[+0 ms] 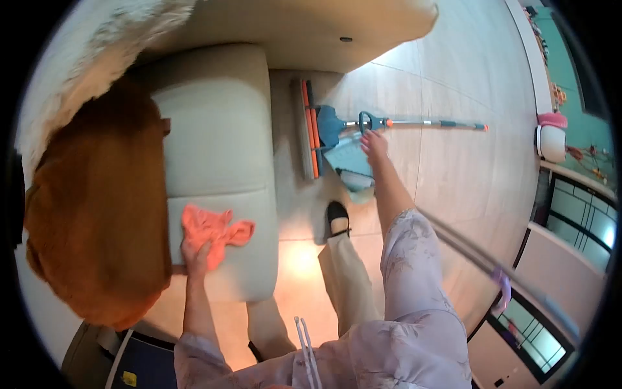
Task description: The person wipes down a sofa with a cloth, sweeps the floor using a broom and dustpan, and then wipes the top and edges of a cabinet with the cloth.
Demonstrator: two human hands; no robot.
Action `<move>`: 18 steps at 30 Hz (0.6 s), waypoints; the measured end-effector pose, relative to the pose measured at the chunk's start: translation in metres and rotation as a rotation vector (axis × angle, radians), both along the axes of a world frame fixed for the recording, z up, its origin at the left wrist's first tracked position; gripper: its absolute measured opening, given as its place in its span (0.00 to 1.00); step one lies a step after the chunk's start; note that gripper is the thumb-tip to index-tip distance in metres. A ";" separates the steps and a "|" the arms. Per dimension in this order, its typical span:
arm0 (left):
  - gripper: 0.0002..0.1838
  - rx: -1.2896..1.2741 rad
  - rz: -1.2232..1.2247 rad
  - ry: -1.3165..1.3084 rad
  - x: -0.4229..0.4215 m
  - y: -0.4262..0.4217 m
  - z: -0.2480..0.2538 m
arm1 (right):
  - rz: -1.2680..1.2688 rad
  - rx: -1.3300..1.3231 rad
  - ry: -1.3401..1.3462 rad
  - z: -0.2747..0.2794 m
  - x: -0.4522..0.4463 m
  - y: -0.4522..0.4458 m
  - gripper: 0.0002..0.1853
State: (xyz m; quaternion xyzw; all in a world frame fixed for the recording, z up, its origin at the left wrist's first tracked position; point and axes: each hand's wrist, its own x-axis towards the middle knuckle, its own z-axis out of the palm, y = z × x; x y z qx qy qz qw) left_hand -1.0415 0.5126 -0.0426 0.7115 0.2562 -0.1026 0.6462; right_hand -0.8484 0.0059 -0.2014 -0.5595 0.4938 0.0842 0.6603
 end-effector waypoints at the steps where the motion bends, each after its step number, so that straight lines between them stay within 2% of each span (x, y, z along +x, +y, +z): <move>1: 0.23 0.037 -0.022 -0.040 0.002 -0.001 0.002 | 0.011 -0.014 -0.010 -0.034 0.007 -0.042 0.09; 2: 0.23 0.049 0.028 -0.077 0.000 -0.001 0.000 | -0.009 -0.004 0.002 -0.053 0.017 -0.071 0.09; 3: 0.24 0.063 0.076 -0.113 -0.008 -0.001 -0.006 | 0.005 -0.111 0.076 -0.074 0.027 -0.095 0.08; 4: 0.25 0.072 0.089 -0.074 -0.026 0.011 -0.018 | -0.064 -0.229 0.148 -0.076 0.038 -0.099 0.10; 6: 0.28 0.087 0.116 0.005 -0.041 0.021 -0.026 | -0.094 -0.239 0.186 -0.112 0.051 -0.127 0.15; 7: 0.22 0.081 0.190 -0.036 -0.045 0.014 -0.017 | -0.092 -0.235 0.190 -0.129 0.058 -0.142 0.15; 8: 0.22 0.248 0.120 0.028 -0.093 0.049 -0.045 | -0.088 -0.238 0.213 -0.139 0.062 -0.151 0.18; 10: 0.21 0.191 0.278 0.060 -0.132 0.068 -0.065 | -0.082 -0.242 0.242 -0.162 0.070 -0.170 0.20; 12: 0.21 -0.025 0.500 0.044 -0.115 0.052 -0.033 | -0.184 -0.275 0.316 -0.187 0.069 -0.186 0.23; 14: 0.20 -0.053 0.439 0.071 -0.111 0.049 -0.012 | -0.148 -0.261 0.309 -0.245 0.058 -0.236 0.19; 15: 0.20 -0.067 0.429 0.084 -0.112 0.052 -0.012 | -0.178 -0.135 0.152 -0.268 0.055 -0.258 0.17; 16: 0.20 -0.076 0.422 0.097 -0.112 0.053 -0.010 | -0.208 -0.005 -0.004 -0.263 0.056 -0.249 0.14; 17: 0.20 -0.086 0.414 0.111 -0.111 0.055 -0.008 | -0.418 -0.053 -0.028 -0.257 0.063 -0.239 0.09; 18: 0.20 -0.101 0.412 0.121 -0.111 0.056 -0.009 | -0.417 -0.051 -0.019 -0.248 0.066 -0.238 0.09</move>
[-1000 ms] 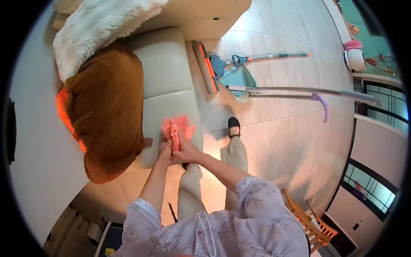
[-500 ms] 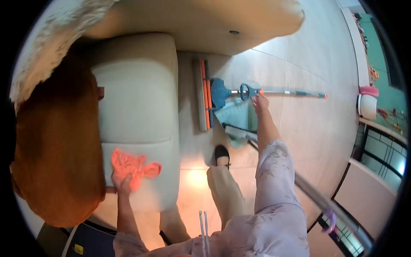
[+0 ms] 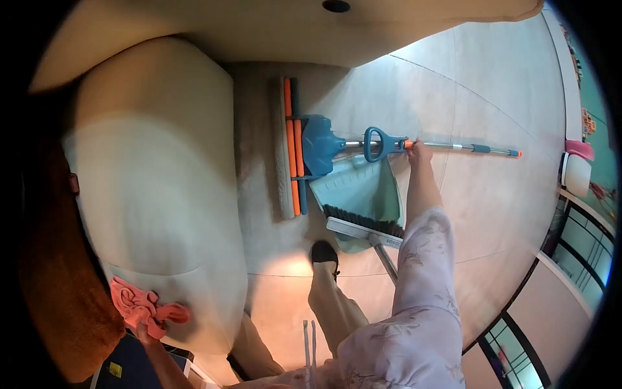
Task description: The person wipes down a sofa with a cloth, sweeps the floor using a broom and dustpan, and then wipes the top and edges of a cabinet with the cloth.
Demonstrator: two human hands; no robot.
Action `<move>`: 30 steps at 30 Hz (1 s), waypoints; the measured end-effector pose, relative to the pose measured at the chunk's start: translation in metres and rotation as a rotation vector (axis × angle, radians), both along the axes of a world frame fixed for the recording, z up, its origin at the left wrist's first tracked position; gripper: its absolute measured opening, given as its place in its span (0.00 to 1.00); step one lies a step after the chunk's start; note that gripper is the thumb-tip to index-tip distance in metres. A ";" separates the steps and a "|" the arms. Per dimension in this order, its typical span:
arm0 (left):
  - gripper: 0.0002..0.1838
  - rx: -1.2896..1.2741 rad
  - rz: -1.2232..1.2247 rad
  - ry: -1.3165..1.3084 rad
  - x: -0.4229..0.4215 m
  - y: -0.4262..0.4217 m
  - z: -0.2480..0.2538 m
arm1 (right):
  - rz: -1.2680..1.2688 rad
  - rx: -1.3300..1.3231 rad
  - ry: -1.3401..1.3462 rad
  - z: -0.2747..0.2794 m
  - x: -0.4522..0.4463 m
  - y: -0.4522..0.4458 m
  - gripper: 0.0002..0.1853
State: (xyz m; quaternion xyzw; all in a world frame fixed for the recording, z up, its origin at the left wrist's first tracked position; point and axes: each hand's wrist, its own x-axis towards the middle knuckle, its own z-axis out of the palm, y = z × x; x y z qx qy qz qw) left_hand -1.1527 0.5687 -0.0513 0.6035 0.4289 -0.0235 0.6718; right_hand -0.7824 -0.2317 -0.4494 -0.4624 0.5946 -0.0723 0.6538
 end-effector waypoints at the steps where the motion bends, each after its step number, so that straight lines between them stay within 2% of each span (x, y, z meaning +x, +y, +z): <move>1: 0.20 -0.012 -0.007 0.001 0.001 0.001 0.001 | 0.079 0.017 0.075 0.005 0.002 -0.001 0.08; 3: 0.19 -0.032 -0.014 0.002 0.004 0.001 0.002 | 0.165 0.044 0.152 0.010 0.011 -0.004 0.07; 5: 0.19 -0.042 -0.036 -0.004 0.006 -0.001 0.005 | -0.068 0.207 0.015 0.013 0.014 -0.012 0.08; 7: 0.19 -0.085 -0.055 -0.022 0.007 0.000 0.003 | -0.109 0.163 -0.041 0.053 0.019 0.004 0.09; 8: 0.19 -0.143 -0.072 -0.030 0.009 0.002 -0.002 | -0.151 0.112 -0.107 0.076 0.020 0.011 0.10; 10: 0.21 -0.393 -0.002 0.157 0.028 -0.011 -0.002 | -0.168 0.071 -0.160 0.099 0.016 0.013 0.07; 11: 0.21 -0.398 0.002 0.142 0.033 -0.018 -0.006 | -0.106 0.111 -0.255 0.110 0.015 0.010 0.05; 12: 0.22 -0.252 -0.032 0.044 0.036 -0.029 -0.016 | -0.041 0.149 -0.350 0.124 0.014 0.009 0.03; 14: 0.23 0.044 -0.095 -0.144 0.045 -0.048 -0.035 | -0.109 0.137 -0.302 0.175 0.013 0.039 0.03; 16: 0.25 0.245 -0.245 -0.248 0.061 -0.061 -0.037 | -0.060 0.133 -0.371 0.217 0.006 0.054 0.07; 17: 0.27 0.305 -0.368 -0.261 0.070 -0.065 -0.035 | 0.047 0.110 -0.436 0.233 -0.003 0.059 0.13; 18: 0.27 0.293 -0.365 -0.305 0.079 -0.072 -0.035 | 0.049 0.107 -0.449 0.248 -0.007 0.067 0.13; 20: 0.26 0.273 -0.323 -0.338 0.088 -0.087 -0.035 | 0.310 0.171 -0.555 0.287 -0.019 0.086 0.18; 21: 0.25 0.264 -0.280 -0.318 0.090 -0.096 -0.036 | 0.417 0.213 -0.581 0.302 -0.024 0.096 0.17; 22: 0.24 0.269 -0.285 -0.275 0.095 -0.103 -0.029 | 0.418 0.205 -0.589 0.322 -0.027 0.113 0.17; 25: 0.19 0.131 -0.222 -0.386 0.107 -0.106 -0.028 | 0.709 0.062 -0.504 0.381 -0.025 0.179 0.10; 26: 0.19 0.127 -0.223 -0.391 0.108 -0.100 -0.030 | 0.754 -0.021 -0.434 0.393 -0.021 0.204 0.09; 27: 0.20 0.136 -0.292 -0.310 0.108 -0.095 -0.017 | 0.776 -0.055 -0.491 0.412 -0.020 0.225 0.08; 30: 0.19 0.136 -0.346 -0.257 0.113 -0.090 -0.026 | 0.764 -0.248 -0.425 0.416 -0.012 0.286 0.10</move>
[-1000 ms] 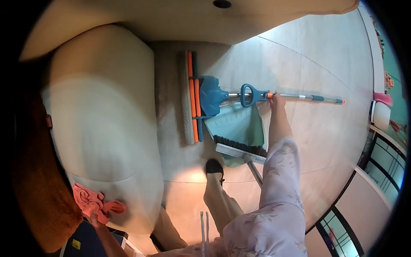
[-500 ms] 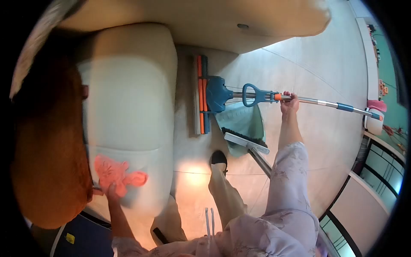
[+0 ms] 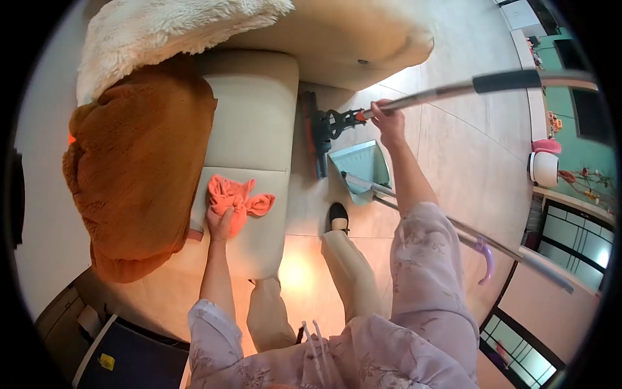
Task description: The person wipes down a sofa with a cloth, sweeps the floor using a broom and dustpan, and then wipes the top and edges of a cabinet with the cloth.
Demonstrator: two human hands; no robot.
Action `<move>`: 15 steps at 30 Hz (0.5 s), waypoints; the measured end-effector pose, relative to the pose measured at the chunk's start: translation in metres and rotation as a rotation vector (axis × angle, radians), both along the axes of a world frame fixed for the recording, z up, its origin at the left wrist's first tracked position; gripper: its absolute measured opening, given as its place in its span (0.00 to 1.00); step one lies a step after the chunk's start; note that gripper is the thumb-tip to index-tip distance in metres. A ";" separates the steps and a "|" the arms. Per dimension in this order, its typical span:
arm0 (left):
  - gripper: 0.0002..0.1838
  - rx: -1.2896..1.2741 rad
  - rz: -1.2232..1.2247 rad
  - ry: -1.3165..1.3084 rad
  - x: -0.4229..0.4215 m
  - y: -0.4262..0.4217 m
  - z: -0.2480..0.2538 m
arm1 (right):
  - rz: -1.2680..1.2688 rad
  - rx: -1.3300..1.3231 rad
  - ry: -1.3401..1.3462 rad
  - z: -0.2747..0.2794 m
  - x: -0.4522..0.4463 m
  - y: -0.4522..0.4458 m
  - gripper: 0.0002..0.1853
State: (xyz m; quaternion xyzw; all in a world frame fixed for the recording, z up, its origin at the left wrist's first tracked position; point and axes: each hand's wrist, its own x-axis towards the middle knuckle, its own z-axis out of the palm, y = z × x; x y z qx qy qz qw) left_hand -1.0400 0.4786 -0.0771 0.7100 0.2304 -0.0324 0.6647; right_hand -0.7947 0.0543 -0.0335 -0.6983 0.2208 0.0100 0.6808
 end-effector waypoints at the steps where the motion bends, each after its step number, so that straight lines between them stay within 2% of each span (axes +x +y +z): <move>1: 0.19 -0.001 0.006 -0.011 0.000 0.000 0.000 | 0.010 0.004 -0.045 0.004 -0.001 0.011 0.10; 6: 0.15 0.038 0.019 -0.030 0.004 -0.006 0.016 | 0.018 -0.129 -0.178 0.021 0.000 0.036 0.09; 11: 0.17 0.133 -0.004 0.021 0.003 -0.004 0.010 | -0.031 -0.279 -0.246 0.032 -0.001 0.059 0.09; 15: 0.17 0.105 0.010 0.014 0.001 -0.002 -0.005 | 0.017 -0.400 -0.219 0.017 0.006 0.070 0.12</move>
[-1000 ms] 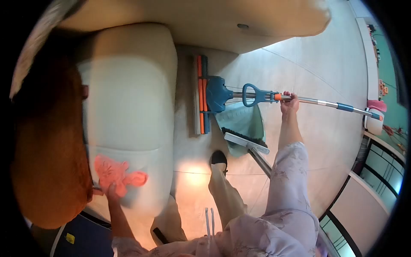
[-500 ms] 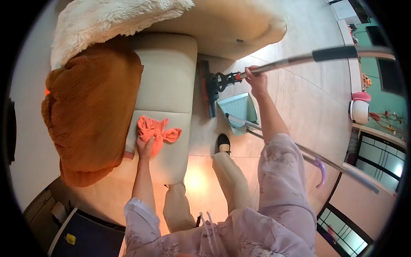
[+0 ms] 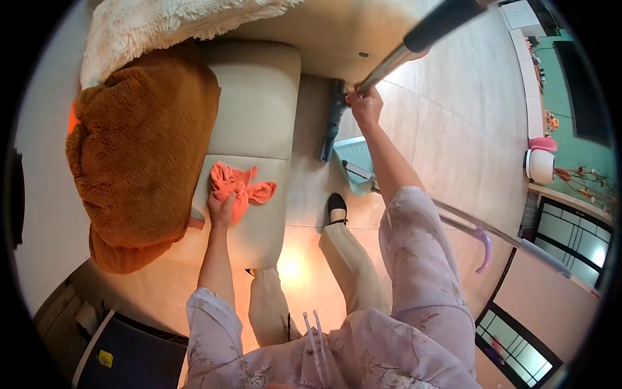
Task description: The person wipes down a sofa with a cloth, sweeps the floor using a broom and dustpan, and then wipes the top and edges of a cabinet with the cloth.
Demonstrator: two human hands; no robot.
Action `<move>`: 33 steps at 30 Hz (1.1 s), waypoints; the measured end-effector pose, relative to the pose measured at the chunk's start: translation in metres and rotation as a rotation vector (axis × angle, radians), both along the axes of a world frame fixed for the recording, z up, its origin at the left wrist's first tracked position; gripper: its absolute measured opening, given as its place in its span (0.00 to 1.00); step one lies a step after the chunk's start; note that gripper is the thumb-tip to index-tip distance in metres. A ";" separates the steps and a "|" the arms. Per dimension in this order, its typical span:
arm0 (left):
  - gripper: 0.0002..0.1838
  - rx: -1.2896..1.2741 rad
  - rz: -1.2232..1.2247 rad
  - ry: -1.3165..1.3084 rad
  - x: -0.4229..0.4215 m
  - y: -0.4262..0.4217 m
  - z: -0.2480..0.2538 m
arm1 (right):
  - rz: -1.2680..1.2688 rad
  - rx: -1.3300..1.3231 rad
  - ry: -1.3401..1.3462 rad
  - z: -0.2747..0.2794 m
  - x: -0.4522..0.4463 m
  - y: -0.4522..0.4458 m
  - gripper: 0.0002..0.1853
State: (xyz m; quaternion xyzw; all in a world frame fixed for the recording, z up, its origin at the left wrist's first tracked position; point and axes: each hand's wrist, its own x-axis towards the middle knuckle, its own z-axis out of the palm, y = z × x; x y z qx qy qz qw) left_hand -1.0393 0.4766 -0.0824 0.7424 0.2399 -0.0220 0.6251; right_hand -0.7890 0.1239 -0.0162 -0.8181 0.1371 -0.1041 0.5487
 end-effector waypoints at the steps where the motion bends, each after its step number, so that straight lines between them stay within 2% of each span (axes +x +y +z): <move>1: 0.19 -0.036 0.025 -0.030 0.001 -0.001 0.001 | 0.023 0.008 0.025 -0.005 0.006 0.002 0.12; 3: 0.21 -0.070 0.048 -0.057 0.002 -0.005 0.013 | 0.094 -0.139 0.073 -0.008 0.016 0.007 0.14; 4: 0.20 -0.039 0.041 -0.046 0.003 -0.006 0.021 | 0.131 -0.107 0.103 -0.011 0.021 0.012 0.15; 5: 0.20 -0.008 0.035 -0.036 0.005 -0.007 0.027 | 0.175 -0.179 -0.001 -0.013 0.022 0.018 0.16; 7: 0.19 -0.006 0.034 -0.027 0.005 -0.007 0.028 | 0.190 -0.211 0.118 -0.009 0.027 0.032 0.18; 12: 0.18 -0.004 0.010 -0.042 0.003 -0.001 0.016 | 0.329 -0.305 0.076 0.006 0.031 0.057 0.18; 14: 0.21 -0.072 -0.079 0.017 0.002 0.000 0.018 | 0.366 -0.359 0.038 0.011 0.034 0.065 0.17; 16: 0.20 -0.035 -0.047 0.004 0.001 -0.003 0.020 | 0.466 -0.357 0.283 0.016 0.041 0.074 0.18; 18: 0.20 0.006 -0.013 -0.012 0.001 -0.005 0.020 | 0.516 -0.416 0.264 0.013 0.044 0.086 0.19; 19: 0.19 -0.053 0.003 -0.040 0.001 -0.006 0.022 | 0.563 -0.474 0.245 0.010 0.045 0.090 0.19; 21: 0.19 -0.103 0.020 -0.061 -0.003 -0.010 0.029 | 0.578 -0.447 0.274 0.006 0.046 0.099 0.20; 23: 0.25 -0.185 0.081 0.031 -0.016 -0.013 0.036 | 0.592 -0.420 0.302 0.001 0.046 0.108 0.20; 26: 0.26 -0.234 0.094 0.032 -0.040 -0.025 0.050 | 0.572 -0.483 0.258 -0.006 0.044 0.116 0.20; 29: 0.22 -0.336 0.153 0.044 -0.065 -0.042 0.058 | 0.559 -0.378 0.314 0.000 0.034 0.112 0.23; 30: 0.22 -0.331 0.156 0.051 -0.070 -0.049 0.062 | 0.477 -0.335 0.144 -0.004 0.022 0.109 0.27; 31: 0.22 -0.437 0.233 0.044 -0.075 -0.057 0.066 | 0.390 -0.292 -0.025 -0.008 0.008 0.107 0.32; 32: 0.22 -0.543 0.310 0.032 -0.077 -0.063 0.068 | 0.488 -0.241 -0.059 -0.017 -0.017 0.104 0.35; 33: 0.22 -0.540 0.313 0.032 -0.079 -0.067 0.066 | 0.585 -0.190 -0.095 -0.019 -0.051 0.102 0.39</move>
